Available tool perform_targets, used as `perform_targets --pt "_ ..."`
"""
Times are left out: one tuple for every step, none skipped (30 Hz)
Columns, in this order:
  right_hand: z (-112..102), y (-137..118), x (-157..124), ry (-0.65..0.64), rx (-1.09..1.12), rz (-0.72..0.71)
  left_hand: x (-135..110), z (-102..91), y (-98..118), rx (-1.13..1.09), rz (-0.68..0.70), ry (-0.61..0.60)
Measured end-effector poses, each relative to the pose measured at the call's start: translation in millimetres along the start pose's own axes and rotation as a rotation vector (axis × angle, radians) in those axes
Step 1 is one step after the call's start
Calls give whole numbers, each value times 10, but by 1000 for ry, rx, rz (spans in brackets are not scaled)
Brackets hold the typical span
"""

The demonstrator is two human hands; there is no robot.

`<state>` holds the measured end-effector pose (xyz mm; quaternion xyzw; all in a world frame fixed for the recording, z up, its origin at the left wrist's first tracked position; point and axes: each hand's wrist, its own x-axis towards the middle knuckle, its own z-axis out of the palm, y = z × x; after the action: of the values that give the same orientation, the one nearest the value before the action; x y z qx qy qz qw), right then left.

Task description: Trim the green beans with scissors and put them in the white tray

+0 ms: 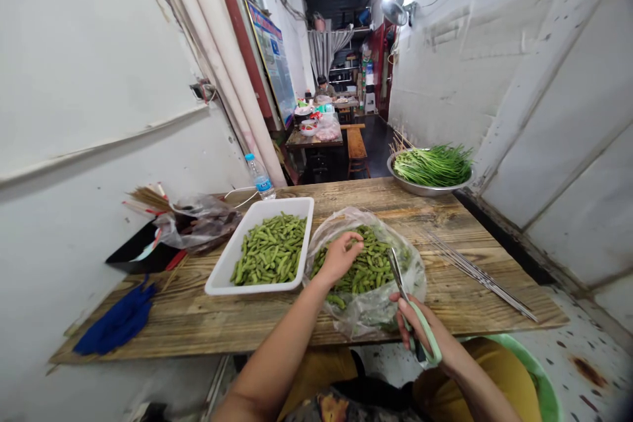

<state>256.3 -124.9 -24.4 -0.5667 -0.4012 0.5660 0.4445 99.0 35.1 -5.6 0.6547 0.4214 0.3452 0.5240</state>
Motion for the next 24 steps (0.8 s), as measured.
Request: perform_targets --pt "-1 1 -9 0 5 1 19 20 6 181 89 -52" --pt "-2 6 -15 1 10 1 36 38 8 342 169 -110" --pt "-2 12 -18 3 13 0 52 55 4 470 230 -165" --pt "-3 19 -20 2 15 -1 70 71 -5 560 267 -210" --pt "-5 26 -20 2 16 -3 89 85 -19 614 285 -240" --pt "-7 34 -19 2 13 -5 110 97 -35 634 292 -257" --pt "-10 44 -16 4 8 -7 130 106 -51 623 296 -260" --pt "-16 55 -11 6 -1 -10 148 111 -65 587 301 -244" --pt "-23 69 -4 5 -15 -11 160 111 -74 533 309 -211" --pt "-32 84 5 0 -34 -11 164 107 -78 471 318 -171" --pt "-42 99 16 -6 -65 -11 159 99 -76 409 322 -137" --pt "-53 111 28 -13 -109 -17 144 89 -71 353 313 -120" --pt "-64 119 41 -13 -165 -34 120 79 -62 306 290 -131" --pt "-73 121 54 -3 -227 -63 89 70 -50 269 257 -166" --pt "-79 116 66 18 -290 -103 53 64 -37 240 220 -210" --pt "-83 102 76 40 -351 -148 15 61 -21 217 182 -249" --pt "-84 82 84 54 -401 -190 -22 60 -4 204 149 -277" --pt "-84 57 90 58 -438 -223 -56 59 15 201 127 -294" --pt "-82 31 93 53 -465 -244 -84 59 35 205 117 -303" --pt "-80 6 95 42 -484 -254 -106 56 56 214 115 -310" --pt "-76 -15 95 34 -497 -254 -123 51 77 224 120 -319" --pt "-73 -30 94 29 -506 -251 -133 44 96 234 129 -334" --pt "-67 -37 91 31 -513 -248 -140 35 112 243 137 -351" --pt "-61 -36 88 33 -519 -249 -146 27 125 248 143 -365"
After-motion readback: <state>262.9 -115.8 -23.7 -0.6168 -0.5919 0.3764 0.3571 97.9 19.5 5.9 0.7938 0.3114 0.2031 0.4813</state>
